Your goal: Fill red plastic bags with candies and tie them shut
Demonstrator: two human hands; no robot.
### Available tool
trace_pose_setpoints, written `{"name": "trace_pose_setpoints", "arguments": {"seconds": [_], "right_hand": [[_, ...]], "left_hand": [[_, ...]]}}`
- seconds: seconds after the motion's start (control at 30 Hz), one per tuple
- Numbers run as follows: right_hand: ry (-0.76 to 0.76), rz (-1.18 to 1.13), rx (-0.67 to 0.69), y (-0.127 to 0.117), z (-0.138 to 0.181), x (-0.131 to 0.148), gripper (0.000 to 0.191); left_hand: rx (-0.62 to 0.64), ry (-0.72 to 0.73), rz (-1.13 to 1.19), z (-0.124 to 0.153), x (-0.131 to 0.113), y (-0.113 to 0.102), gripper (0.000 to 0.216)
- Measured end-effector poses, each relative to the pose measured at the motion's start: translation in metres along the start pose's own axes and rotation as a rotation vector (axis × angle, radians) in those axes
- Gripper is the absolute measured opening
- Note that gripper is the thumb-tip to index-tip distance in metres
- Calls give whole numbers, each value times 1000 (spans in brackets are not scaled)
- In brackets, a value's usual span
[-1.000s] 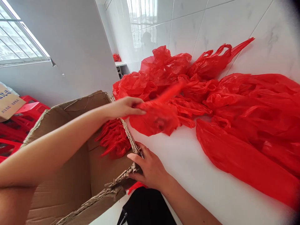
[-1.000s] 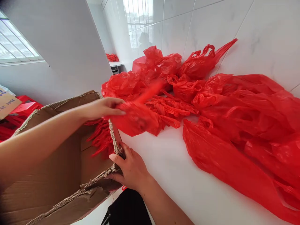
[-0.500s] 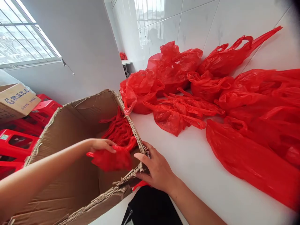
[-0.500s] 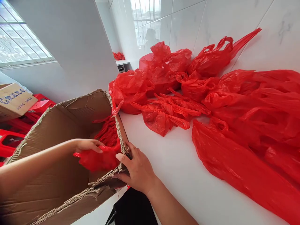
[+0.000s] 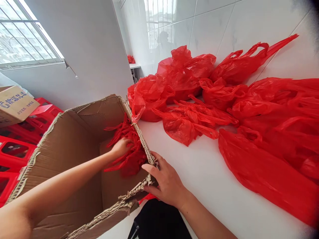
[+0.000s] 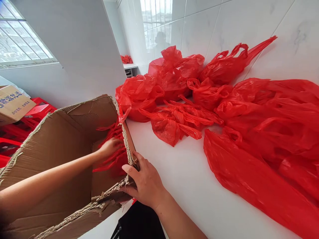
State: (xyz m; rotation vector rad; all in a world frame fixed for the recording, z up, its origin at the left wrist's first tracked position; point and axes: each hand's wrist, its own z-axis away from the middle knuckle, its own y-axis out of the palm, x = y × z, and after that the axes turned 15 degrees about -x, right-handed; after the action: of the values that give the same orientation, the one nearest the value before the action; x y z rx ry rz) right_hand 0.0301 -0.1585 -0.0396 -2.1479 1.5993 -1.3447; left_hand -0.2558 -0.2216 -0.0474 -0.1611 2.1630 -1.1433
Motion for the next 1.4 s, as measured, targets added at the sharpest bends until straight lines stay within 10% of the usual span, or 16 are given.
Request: {"name": "trace_pose_setpoints", "arguments": {"seconds": [0.23, 0.37, 0.6, 0.83, 1.1, 1.23, 1.4], "right_hand": [[-12, 4, -25, 2, 0, -1, 58], [-4, 21, -17, 1, 0, -1, 61], [5, 24, -6, -1, 0, -1, 61], [1, -8, -1, -3, -1, -3, 58], [9, -32, -6, -3, 0, -2, 53], [10, -27, 13, -3, -1, -2, 51], [4, -18, 22, -4, -2, -1, 51]], "left_hand": [[-366, 453, 128, -62, -125, -42, 17], [-103, 934, 63, -64, -197, -12, 25], [187, 877, -173, -81, -226, 33, 23], [177, 462, 73, -74, -209, -65, 22], [550, -412, 507, -56, -101, -154, 43], [950, -513, 293, -28, -44, -127, 35], [1203, -519, 78, 30, 4, -34, 20]]}}
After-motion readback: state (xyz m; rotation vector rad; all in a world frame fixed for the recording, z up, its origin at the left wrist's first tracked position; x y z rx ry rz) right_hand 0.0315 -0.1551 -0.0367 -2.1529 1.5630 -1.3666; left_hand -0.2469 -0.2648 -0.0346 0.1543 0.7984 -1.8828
